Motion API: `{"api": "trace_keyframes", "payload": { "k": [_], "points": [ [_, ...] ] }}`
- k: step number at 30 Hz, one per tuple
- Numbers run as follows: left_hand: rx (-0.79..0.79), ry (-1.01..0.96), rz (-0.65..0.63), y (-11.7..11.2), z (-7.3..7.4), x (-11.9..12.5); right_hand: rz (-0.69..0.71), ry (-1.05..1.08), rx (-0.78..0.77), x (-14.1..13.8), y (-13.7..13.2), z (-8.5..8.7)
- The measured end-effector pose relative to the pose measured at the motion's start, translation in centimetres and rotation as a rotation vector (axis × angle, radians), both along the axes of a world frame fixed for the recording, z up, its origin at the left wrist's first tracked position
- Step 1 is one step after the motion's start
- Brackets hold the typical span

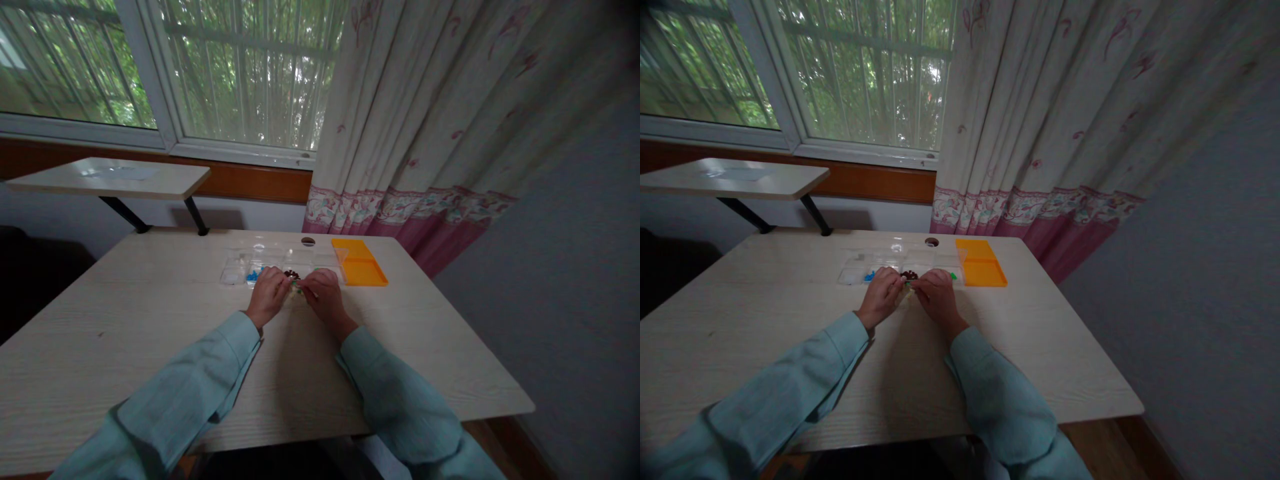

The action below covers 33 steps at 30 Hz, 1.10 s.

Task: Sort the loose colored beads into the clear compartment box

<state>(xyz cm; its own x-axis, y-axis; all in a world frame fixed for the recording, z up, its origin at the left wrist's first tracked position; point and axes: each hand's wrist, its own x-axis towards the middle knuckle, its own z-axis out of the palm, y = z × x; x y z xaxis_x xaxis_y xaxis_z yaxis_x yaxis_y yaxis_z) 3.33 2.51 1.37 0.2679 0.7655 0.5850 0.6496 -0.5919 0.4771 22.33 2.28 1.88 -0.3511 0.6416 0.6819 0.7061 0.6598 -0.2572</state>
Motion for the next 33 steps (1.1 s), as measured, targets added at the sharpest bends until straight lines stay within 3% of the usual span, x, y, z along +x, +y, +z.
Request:
{"api": "trace_keyframes", "payload": {
  "k": [6, 9, 20, 33],
  "points": [
    [-0.007, -0.072, 0.075, 0.2, -0.2, -0.3, -0.355, 0.077, 0.009, 4.0, 1.7, -0.1],
    [-0.005, -0.065, 0.072, 0.1, -0.1, -0.5, -0.435, 0.058, -0.023, 5.2, 2.3, -0.5],
    [0.009, 0.036, 0.015, 0.2, -0.3, -0.7, -0.447, 0.000, -0.023, 5.5, 2.8, -1.9],
    [0.015, 0.294, -0.060, -0.4, -0.3, -0.2, -0.423, 0.016, -0.028, 4.3, 2.6, -1.7]
  ]
}}
